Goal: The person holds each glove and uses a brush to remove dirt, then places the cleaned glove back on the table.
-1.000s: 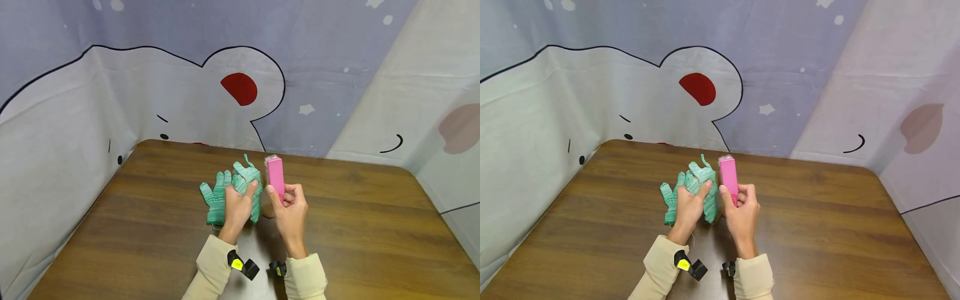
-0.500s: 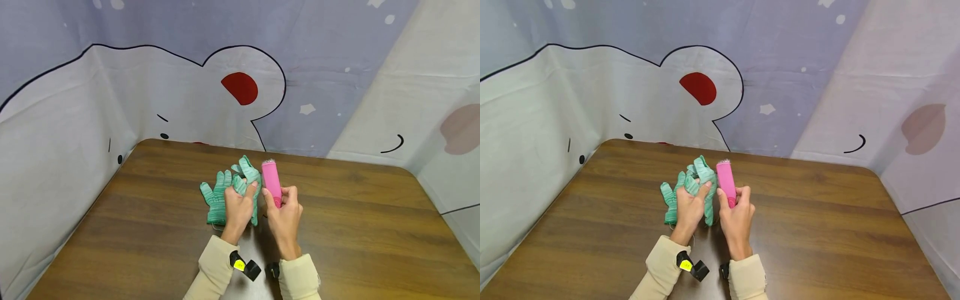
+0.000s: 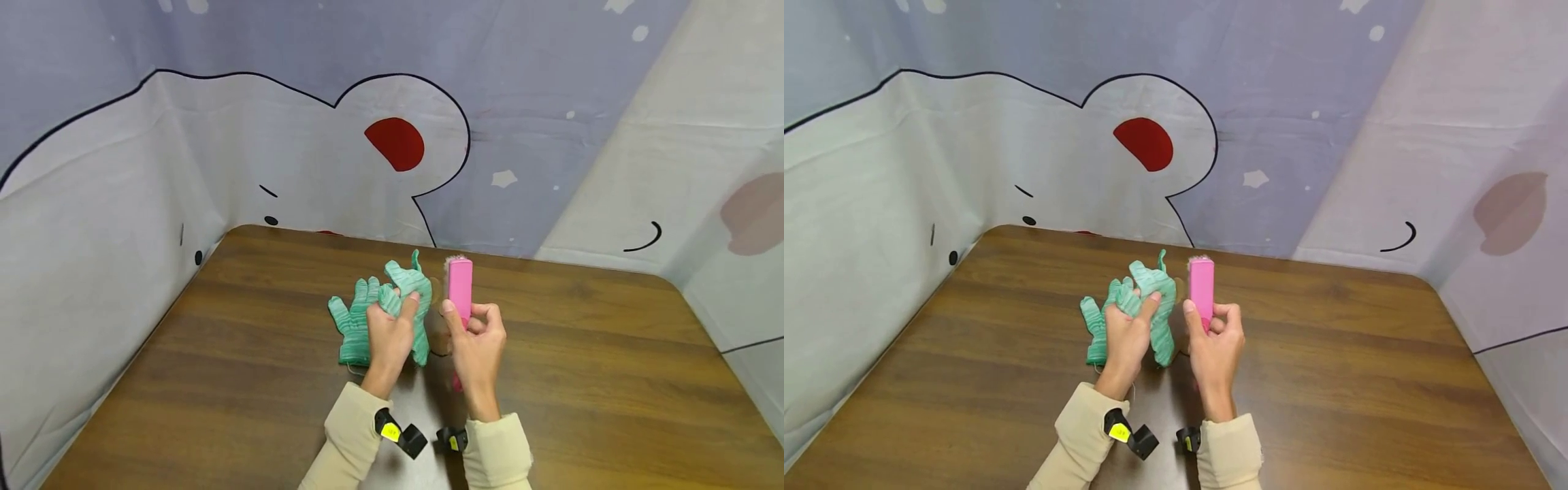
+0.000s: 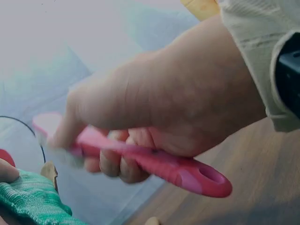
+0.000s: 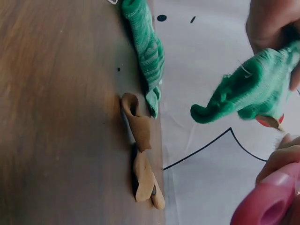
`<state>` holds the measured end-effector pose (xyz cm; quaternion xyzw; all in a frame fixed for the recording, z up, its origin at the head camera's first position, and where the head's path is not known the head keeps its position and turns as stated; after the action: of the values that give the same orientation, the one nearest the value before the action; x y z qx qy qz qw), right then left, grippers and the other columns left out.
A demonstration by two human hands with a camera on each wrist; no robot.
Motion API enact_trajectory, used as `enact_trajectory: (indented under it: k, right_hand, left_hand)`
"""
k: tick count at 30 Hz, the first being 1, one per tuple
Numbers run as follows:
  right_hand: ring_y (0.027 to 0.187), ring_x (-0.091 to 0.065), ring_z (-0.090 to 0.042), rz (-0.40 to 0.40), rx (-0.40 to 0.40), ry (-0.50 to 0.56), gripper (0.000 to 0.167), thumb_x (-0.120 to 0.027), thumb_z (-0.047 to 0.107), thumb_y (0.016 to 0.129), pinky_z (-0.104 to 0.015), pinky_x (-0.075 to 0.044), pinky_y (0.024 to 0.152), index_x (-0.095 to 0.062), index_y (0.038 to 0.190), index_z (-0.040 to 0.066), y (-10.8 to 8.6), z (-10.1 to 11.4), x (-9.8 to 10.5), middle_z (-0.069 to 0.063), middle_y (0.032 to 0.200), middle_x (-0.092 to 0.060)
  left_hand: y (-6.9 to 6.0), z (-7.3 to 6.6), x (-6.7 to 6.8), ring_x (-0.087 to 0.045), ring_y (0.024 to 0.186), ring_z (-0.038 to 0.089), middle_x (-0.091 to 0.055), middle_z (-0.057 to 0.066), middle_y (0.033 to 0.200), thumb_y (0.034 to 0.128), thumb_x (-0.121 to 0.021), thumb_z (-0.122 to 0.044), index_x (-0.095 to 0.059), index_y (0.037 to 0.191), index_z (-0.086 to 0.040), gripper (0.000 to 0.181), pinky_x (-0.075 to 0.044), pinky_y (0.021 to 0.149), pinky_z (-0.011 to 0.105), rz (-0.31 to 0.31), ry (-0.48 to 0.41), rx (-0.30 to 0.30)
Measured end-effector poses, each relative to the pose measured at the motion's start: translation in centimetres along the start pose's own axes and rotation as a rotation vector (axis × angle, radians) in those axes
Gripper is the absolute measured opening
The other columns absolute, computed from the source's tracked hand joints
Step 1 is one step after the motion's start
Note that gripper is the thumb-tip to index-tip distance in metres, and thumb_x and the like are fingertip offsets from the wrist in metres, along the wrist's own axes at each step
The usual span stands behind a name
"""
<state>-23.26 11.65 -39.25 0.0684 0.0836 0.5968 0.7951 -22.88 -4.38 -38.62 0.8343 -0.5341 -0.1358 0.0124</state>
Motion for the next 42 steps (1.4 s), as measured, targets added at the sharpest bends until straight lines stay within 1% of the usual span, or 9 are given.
enact_trajectory:
  k: [6, 9, 12, 17, 20, 28, 32, 38, 42]
  right_hand:
    - [0.035, -0.044, -0.009, 0.1, 0.146, 0.266, 0.027, -0.068, 0.015, 0.084, -0.02, -0.036, 0.032, -0.048, 0.096, 0.001, 0.4, -1.0, -0.6, -0.005, 0.055, -0.058]
    - [0.034, -0.042, -0.01, 0.179, 0.186, 0.29, 0.024, -0.066, 0.013, 0.084, -0.022, -0.035, 0.031, -0.049, 0.097, 0.003, 0.2, -1.1, -1.3, -0.009, 0.055, -0.057]
    - [0.034, -0.043, -0.009, 0.21, 0.173, 0.168, 0.028, -0.068, 0.017, 0.084, -0.024, -0.035, 0.031, -0.049, 0.098, 0.002, -0.3, -0.3, -1.9, -0.012, 0.055, -0.057]
    - [0.037, -0.046, -0.005, 0.094, 0.218, -0.207, 0.037, -0.072, 0.029, 0.079, -0.021, -0.037, 0.034, -0.054, 0.096, 0.002, -0.5, 0.5, -1.2, -0.009, 0.054, -0.058]
    - [0.037, -0.041, -0.003, 0.021, 0.233, -0.334, 0.037, -0.073, 0.033, 0.078, -0.02, -0.033, 0.034, -0.055, 0.094, 0.004, -0.2, 0.4, -0.7, -0.004, 0.05, -0.055]
    - [0.04, -0.044, -0.005, -0.01, 0.154, -0.42, 0.041, -0.073, 0.036, 0.077, -0.024, -0.036, 0.038, -0.055, 0.095, 0.005, 0.4, -0.4, 0.1, -0.006, 0.052, -0.058]
    - [0.037, -0.05, -0.008, -0.018, 0.084, -0.34, 0.042, -0.073, 0.036, 0.077, -0.024, -0.04, 0.037, -0.054, 0.096, 0.004, 0.8, -0.8, 0.4, -0.008, 0.054, -0.06]
    - [0.036, -0.049, -0.018, 0.06, 0.066, -0.034, 0.038, -0.072, 0.026, 0.08, -0.027, -0.041, 0.034, -0.051, 0.1, 0.002, 0.4, -0.1, -0.2, -0.009, 0.056, -0.059]
    - [0.036, -0.047, -0.01, 0.116, 0.14, -0.119, 0.037, -0.072, 0.026, 0.08, -0.025, -0.041, 0.035, -0.052, 0.101, 0.003, -0.3, 0.3, -1.2, -0.01, 0.057, -0.058]
  left_hand:
    - [0.3, 0.4, 0.0, -0.029, 0.048, 0.006, -0.031, -0.005, 0.051, 0.0856, -0.062, -0.008, -0.045, 0.061, -0.008, 0.03, -0.027, 0.046, 0.02, 0.02, -0.029, 0.02]
    - [0.3, 0.9, -0.2, -0.03, 0.048, 0.007, -0.032, -0.005, 0.053, 0.0873, -0.061, -0.012, -0.045, 0.063, -0.008, 0.029, -0.029, 0.047, 0.021, 0.037, -0.037, 0.038]
    - [0.2, 1.0, -0.4, -0.04, 0.056, 0.008, -0.041, -0.002, 0.061, 0.0898, -0.058, -0.016, -0.049, 0.072, -0.007, 0.022, -0.037, 0.054, 0.022, 0.063, -0.056, 0.07]
    - [0.1, 1.1, -0.6, -0.051, 0.085, 0.012, -0.056, 0.005, 0.087, 0.0932, -0.053, -0.021, -0.058, 0.101, -0.003, 0.02, -0.045, 0.078, 0.028, 0.104, -0.075, 0.108]
    - [0.1, 1.1, -0.7, -0.051, 0.092, 0.013, -0.057, 0.008, 0.095, 0.094, -0.052, -0.02, -0.057, 0.108, -0.001, 0.024, -0.043, 0.085, 0.03, 0.116, -0.102, 0.113]
    - [0.2, 1.4, -0.7, -0.049, 0.111, 0.016, -0.055, 0.011, 0.118, 0.0936, -0.051, -0.012, -0.048, 0.12, 0.001, 0.03, -0.039, 0.097, 0.032, 0.116, -0.285, 0.162]
    - [0.3, 1.1, -0.7, -0.049, 0.112, 0.017, -0.054, 0.012, 0.12, 0.0939, -0.049, -0.009, -0.046, 0.122, 0.001, 0.03, -0.04, 0.096, 0.032, 0.108, -0.343, 0.172]
    - [0.3, 1.0, -0.7, -0.052, 0.093, 0.012, -0.059, 0.008, 0.101, 0.0935, -0.052, -0.016, -0.055, 0.112, 0.0, 0.024, -0.044, 0.084, 0.029, 0.099, -0.145, 0.146]
    - [0.0, 1.2, -0.8, -0.052, 0.085, 0.013, -0.06, 0.008, 0.093, 0.0936, -0.052, -0.02, -0.057, 0.107, -0.002, 0.024, -0.045, 0.078, 0.03, 0.134, -0.032, 0.136]
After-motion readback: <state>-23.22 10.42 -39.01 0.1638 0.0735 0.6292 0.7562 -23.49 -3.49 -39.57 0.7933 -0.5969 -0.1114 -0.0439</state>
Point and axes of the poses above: each hand's wrist, its own y-axis towards the middle knuckle, its own x-axis out of the back of the hand, z = x × y, the point moved 7 cm from there along y, towards the middle knuckle
